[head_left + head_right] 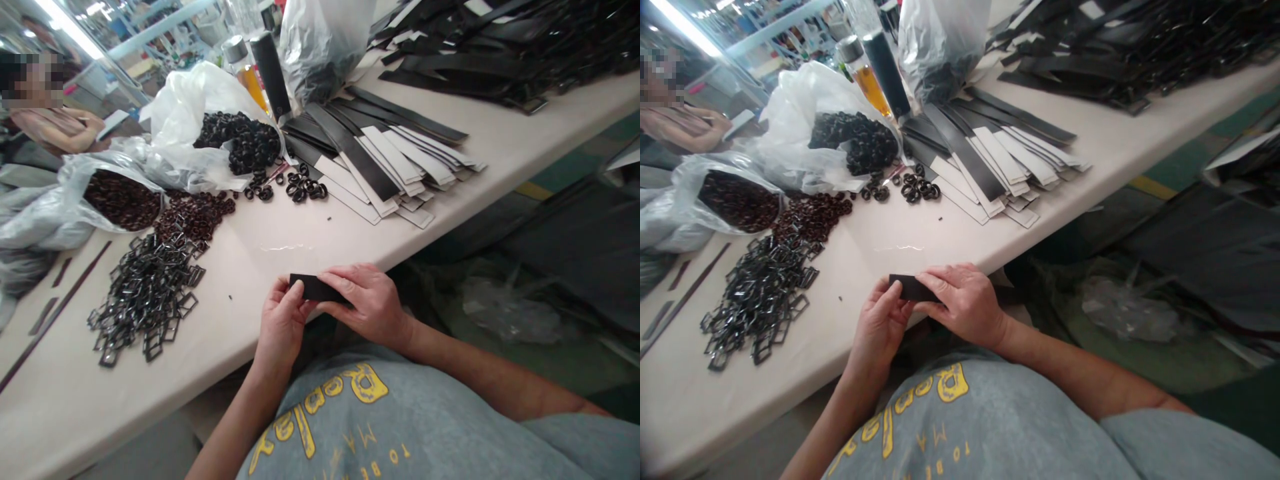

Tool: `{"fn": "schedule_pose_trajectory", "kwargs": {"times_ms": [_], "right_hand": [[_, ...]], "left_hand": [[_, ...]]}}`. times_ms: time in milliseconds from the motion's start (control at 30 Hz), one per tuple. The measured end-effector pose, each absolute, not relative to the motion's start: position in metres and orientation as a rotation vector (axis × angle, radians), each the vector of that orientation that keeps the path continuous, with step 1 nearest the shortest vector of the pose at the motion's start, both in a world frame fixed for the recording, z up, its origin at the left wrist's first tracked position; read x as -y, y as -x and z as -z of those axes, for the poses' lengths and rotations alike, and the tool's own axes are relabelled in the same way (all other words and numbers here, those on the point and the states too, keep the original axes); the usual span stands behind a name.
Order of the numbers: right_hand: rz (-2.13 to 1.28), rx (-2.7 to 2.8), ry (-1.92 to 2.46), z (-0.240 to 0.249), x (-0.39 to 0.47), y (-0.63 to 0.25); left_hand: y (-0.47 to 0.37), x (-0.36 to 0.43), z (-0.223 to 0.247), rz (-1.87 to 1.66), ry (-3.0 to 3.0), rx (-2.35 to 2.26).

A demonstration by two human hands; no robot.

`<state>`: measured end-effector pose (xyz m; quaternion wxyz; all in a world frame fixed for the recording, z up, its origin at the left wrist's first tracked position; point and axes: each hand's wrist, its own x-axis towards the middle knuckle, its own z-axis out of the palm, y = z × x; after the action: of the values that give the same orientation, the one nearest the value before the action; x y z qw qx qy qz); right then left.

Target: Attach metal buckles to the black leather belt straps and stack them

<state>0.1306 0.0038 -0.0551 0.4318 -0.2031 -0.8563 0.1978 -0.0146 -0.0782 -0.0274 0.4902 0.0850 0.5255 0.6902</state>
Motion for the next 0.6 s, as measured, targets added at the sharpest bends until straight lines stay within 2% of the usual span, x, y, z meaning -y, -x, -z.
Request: {"fn": "schedule_pose_trajectory", "kwargs": {"times_ms": [133,367,500,600], "right_hand": [[-0.683,2.059,0.553,0.057,-0.003,-0.127],[-0.715,2.129,0.509,0.054,-0.006,-0.125],[-0.707,2.185,0.514,0.051,-0.012,-0.127],[-0.613,2.245,0.498,0.048,-0.015,-0.129]], "left_hand": [[0.014,0.080,0.028,-1.681,-0.184,-1.259],[0.014,0.086,0.025,-1.653,-0.309,-1.309],[0.019,0.090,0.024,-1.610,-0.794,-1.554],[0.025,0.090,0.023,-1.416,-1.305,-1.823]]}}
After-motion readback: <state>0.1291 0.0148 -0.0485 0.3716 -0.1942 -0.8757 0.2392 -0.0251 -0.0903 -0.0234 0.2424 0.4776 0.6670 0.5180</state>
